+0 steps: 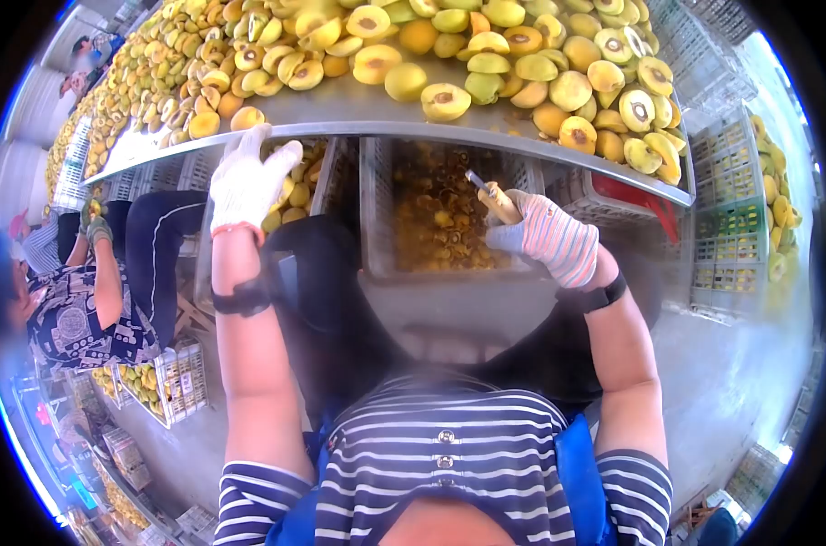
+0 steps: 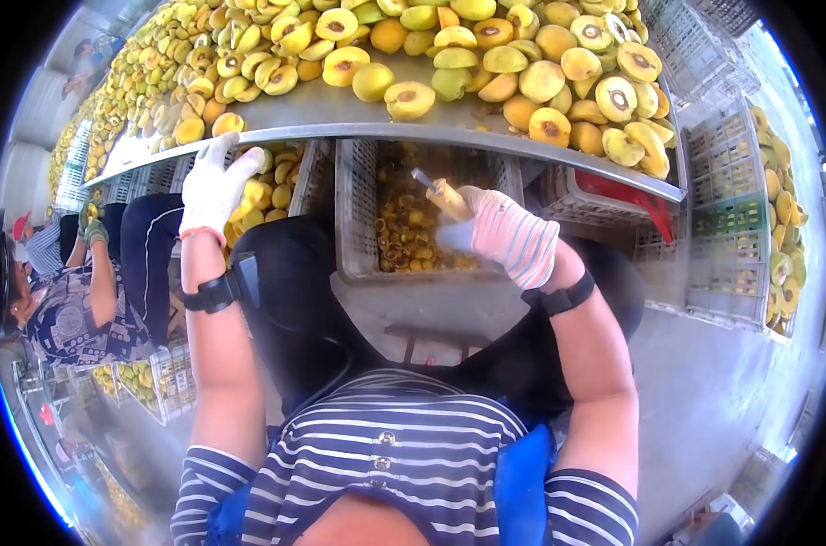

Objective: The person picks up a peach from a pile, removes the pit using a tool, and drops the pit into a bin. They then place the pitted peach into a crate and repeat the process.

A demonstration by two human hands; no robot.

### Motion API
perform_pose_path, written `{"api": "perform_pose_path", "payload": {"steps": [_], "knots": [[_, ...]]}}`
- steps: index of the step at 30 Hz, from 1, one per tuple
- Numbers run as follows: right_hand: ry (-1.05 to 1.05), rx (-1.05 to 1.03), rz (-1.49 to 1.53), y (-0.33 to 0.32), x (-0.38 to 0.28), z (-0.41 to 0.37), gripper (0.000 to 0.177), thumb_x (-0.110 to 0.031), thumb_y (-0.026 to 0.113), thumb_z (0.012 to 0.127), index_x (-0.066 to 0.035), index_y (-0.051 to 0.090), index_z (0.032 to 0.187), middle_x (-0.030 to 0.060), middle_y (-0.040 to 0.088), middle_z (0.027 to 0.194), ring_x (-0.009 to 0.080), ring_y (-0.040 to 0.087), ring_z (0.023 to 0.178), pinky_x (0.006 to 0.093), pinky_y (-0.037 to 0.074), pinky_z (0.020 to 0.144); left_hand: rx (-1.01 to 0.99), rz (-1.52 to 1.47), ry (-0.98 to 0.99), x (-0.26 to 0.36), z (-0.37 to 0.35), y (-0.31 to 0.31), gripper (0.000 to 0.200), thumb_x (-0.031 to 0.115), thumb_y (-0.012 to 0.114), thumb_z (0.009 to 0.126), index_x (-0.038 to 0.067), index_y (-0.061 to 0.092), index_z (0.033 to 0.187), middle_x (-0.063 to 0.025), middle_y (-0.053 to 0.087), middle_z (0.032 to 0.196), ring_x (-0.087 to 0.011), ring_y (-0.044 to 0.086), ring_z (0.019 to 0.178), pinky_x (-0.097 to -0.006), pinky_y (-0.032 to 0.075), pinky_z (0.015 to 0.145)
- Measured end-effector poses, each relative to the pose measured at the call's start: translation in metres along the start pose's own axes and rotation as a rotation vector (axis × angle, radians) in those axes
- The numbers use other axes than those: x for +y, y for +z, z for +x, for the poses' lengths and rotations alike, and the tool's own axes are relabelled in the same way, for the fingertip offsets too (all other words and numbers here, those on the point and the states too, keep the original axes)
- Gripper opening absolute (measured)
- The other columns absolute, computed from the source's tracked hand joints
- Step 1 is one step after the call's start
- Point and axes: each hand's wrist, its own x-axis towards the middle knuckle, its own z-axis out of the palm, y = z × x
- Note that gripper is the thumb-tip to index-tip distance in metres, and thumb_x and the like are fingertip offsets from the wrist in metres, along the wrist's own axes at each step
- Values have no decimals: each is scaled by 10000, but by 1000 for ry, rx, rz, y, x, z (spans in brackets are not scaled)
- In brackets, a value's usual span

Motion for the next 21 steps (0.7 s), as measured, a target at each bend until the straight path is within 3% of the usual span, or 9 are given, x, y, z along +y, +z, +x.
{"api": "perform_pose_path", "payload": {"steps": [1,3,5,7,11,13,14,17,21], "knots": [[146,44,318,-1,-5,1,321,-206,733,773,-15,590,988,-8,551,751,80,512,660,254,418,573,33,118,-48,17,2,-2,659,516,670,797,71,599,1279,-192,680,1113,-286,663,1009,-365,501,907],[70,89,225,2,17,14,348,-195,730,788,10,569,1019,5,556,769,93,517,662,267,429,578,64,62,287,39,30,26,616,475,624,824,88,581,1302,-197,625,1248,-322,597,1160,-400,450,1010],[-323,234,-157,6,26,18,217,-225,698,843,-53,639,961,132,594,762,306,616,708,369,478,615,-59,119,402,80,56,64,580,367,647,823,73,570,1317,-200,555,1353,-345,567,1210,-391,443,1027],[0,248,34,0,6,15,396,-278,727,824,24,600,1046,166,645,798,311,645,755,370,510,684,-174,411,498,99,89,108,589,273,629,808,167,513,1376,-190,457,1437,-387,517,1240,-416,430,1053],[81,268,199,-7,5,18,407,-304,728,833,23,595,1035,190,655,787,328,655,748,382,506,684,-149,605,607,99,127,151,588,175,616,782,191,523,1362,-194,526,1360,-394,543,1198,-432,439,1035],[61,298,236,-7,7,21,402,-312,727,839,19,594,1024,200,653,777,344,653,730,386,504,671,-289,382,522,109,114,127,584,143,624,782,135,515,1355,-178,623,1216,-351,595,1137,-436,457,1001],[16,364,170,-6,8,24,406,-324,728,842,16,590,1014,210,649,774,366,641,712,397,502,657,-441,-172,197,114,93,106,544,124,627,788,36,520,1313,-146,667,1091,-286,628,1094,-430,488,943],[-44,402,13,0,-7,28,405,-359,719,859,-2,573,982,225,642,770,415,616,700,432,493,636,-678,-1291,154,73,73,96,502,294,652,914,6,512,1301,-159,651,1123,-276,651,1042,-443,589,776],[-118,495,-201,16,-20,35,404,-370,707,868,-20,556,1002,219,637,762,410,622,731,437,494,652,-698,-1578,49,80,26,90,539,452,573,964,18,517,1279,-236,628,1154,-337,633,1061,-475,563,853]]}}
